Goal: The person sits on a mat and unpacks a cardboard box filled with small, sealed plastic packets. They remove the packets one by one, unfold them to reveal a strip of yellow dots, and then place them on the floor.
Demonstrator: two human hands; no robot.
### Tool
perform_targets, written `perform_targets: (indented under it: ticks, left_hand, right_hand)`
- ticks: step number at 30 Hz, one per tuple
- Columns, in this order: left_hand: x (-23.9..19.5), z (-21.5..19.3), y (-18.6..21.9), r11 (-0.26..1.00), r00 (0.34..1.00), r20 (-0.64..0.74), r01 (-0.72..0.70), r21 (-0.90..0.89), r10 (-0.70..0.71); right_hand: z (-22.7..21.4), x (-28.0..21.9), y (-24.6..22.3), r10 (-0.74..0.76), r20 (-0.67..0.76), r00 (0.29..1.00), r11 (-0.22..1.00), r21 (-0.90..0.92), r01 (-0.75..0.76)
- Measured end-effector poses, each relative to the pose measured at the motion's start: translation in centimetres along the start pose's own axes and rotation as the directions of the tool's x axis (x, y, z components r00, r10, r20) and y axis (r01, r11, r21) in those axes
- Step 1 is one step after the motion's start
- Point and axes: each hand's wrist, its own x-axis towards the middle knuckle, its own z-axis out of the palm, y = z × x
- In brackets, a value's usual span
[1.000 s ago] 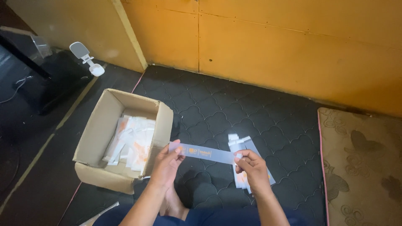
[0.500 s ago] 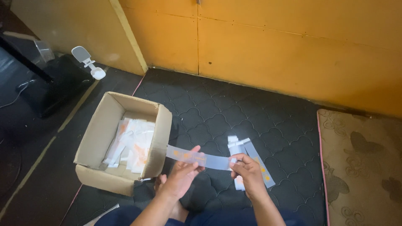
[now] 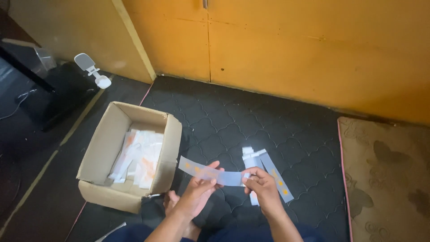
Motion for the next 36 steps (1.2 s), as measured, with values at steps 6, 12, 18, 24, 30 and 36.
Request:
perform_targets:
  ticks: [6,12,18,24,30,36]
  left_hand:
    - [0.1,0.0,-0.3,0.999,0.998,0.053,-0.015,0.03,0.013]
    - [-0.1,0.5,0.0,1.0,1.0,0.025,-0.002,0.0,0.002]
    - [-0.2,0.7,0.3,1.0,1.0,-0.015,0.001,-0.023,-0.002]
    - [-0.3,1.3,0.8,0.998,0.995,-0.082,0.047,-0.047,-0.051]
    - [-0.1,1.0,0.6,0.999,0.998,-0.058,0.028,-0.044,-0.03]
    - [-0.1,0.6,0.1,1.0,1.0,0.002,0.011,0.005,-0.011]
  right_hand:
    - [0.0,0.3,0.5,-0.021,0.011,1.0,1.0,-0.005,0.021]
    - [0.2,0.4,0.8,-0.05,0.037,0.998,0.998,-0.022,0.051]
    - [0.2,0.2,0.5,-0.019,-0.012,1.0,1.0,-0.02,0.019]
    - [0.1,0.2,0.5,0.015,-0.032,0.999,0.999,-0.037,-0.016]
    - [0.2,0.1,0.0,0.01,-0.036,0.999,0.998,-0.067,-0.012]
    - [0.1,0.5,0.9,-0.035,-0.015,0.999,0.999,-0.037,0.035]
